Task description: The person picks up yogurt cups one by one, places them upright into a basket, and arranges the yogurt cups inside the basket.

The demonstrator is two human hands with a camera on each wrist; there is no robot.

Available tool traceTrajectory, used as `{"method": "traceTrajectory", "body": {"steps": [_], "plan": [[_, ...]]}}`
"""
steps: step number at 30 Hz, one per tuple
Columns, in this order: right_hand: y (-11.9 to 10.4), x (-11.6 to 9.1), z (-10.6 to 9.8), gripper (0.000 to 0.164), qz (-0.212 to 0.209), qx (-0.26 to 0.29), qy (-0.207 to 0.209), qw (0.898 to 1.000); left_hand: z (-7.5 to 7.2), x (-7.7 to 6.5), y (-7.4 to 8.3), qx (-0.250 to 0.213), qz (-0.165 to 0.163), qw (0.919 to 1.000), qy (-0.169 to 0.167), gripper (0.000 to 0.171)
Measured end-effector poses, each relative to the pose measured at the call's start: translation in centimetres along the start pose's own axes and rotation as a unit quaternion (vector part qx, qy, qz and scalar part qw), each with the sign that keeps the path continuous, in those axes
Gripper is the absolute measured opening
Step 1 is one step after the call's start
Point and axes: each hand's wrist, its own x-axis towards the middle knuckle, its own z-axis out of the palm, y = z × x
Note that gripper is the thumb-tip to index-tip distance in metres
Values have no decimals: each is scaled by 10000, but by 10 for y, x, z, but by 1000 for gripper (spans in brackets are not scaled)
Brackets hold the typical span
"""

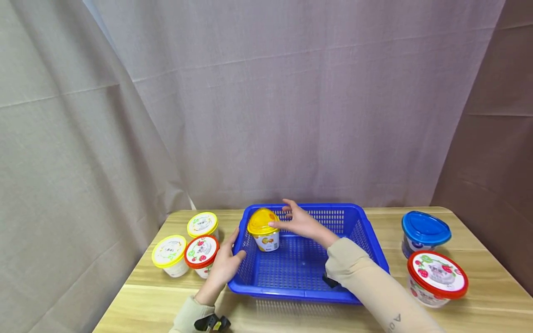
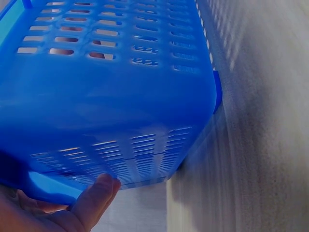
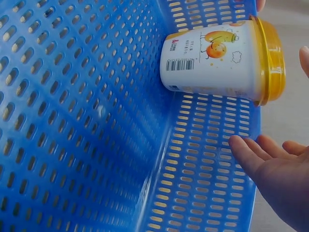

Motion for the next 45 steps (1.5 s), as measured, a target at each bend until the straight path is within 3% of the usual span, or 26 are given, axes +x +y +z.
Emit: {"method": "traceTrajectory", "body": {"steps": [16, 34, 45], "plan": [[1, -8, -15, 104, 92, -178, 208, 9996, 1, -3, 0, 156, 55, 9999, 44, 69], [-4, -25, -69, 103, -136, -496, 476, 9975, -1, -3, 1, 151, 45, 9999, 50, 69], [3, -44, -107, 102, -47, -670, 736, 9950, -1, -2, 3, 106, 27, 9999, 40, 69]]}}
